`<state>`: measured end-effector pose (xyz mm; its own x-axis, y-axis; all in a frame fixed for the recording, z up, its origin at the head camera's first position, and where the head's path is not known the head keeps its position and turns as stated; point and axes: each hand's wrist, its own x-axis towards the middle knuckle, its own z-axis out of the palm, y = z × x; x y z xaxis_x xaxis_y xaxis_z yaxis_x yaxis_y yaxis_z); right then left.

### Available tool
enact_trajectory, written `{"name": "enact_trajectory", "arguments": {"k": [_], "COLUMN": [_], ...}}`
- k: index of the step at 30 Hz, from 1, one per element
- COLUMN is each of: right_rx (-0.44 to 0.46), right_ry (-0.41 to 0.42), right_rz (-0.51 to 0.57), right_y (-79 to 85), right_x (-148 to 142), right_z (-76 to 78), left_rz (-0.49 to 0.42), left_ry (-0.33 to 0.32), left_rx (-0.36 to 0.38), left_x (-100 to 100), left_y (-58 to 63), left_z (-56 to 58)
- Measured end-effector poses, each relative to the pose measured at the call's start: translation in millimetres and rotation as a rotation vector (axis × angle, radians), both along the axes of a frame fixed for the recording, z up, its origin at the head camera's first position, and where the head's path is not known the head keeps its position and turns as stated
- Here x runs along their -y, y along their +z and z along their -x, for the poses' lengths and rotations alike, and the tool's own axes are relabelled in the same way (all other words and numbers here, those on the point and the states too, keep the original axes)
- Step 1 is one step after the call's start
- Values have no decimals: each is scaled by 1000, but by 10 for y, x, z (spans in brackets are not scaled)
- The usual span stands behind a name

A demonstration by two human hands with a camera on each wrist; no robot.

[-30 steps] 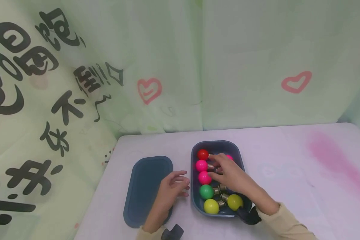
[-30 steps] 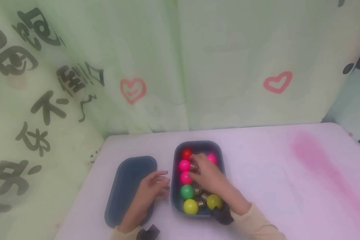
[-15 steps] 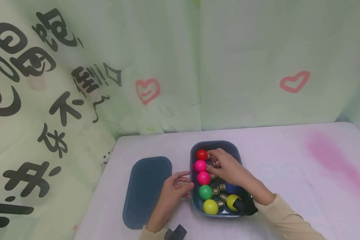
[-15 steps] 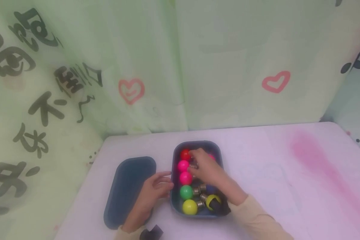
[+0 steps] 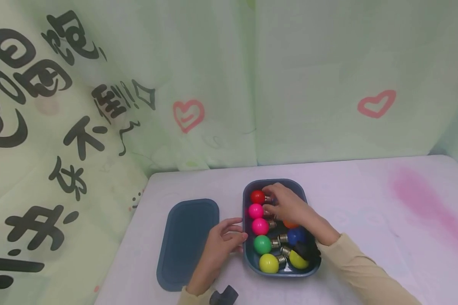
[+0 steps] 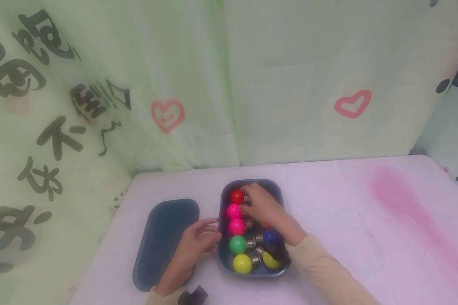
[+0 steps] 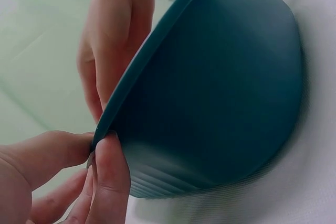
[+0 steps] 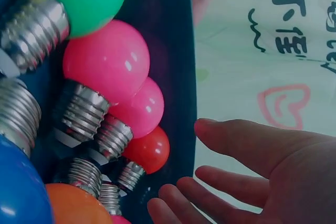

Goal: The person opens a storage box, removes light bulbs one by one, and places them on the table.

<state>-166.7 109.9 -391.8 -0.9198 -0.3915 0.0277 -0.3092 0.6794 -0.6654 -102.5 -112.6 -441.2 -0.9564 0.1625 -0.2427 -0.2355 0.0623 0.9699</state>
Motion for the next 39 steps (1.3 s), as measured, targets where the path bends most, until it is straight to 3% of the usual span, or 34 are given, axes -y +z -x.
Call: {"name": "enact_trajectory", "arguments": {"k": [13,26,39], "right_rx": [7,57,39], "right_ry": [1,-28,-42], "right_rz": [-37,-87,-116], "right_y": [-86,-121,-216], "right_x": [59,141,168], "right_z": [173,255,344], "left_rz": [2,-5,-3], "left_ry": [-9,-7,3], "left_rx": [-12,-4,4], "left_x": [18,4,2], "left_y": [-44,-30,-44], "left_z": [11,15,27]}}
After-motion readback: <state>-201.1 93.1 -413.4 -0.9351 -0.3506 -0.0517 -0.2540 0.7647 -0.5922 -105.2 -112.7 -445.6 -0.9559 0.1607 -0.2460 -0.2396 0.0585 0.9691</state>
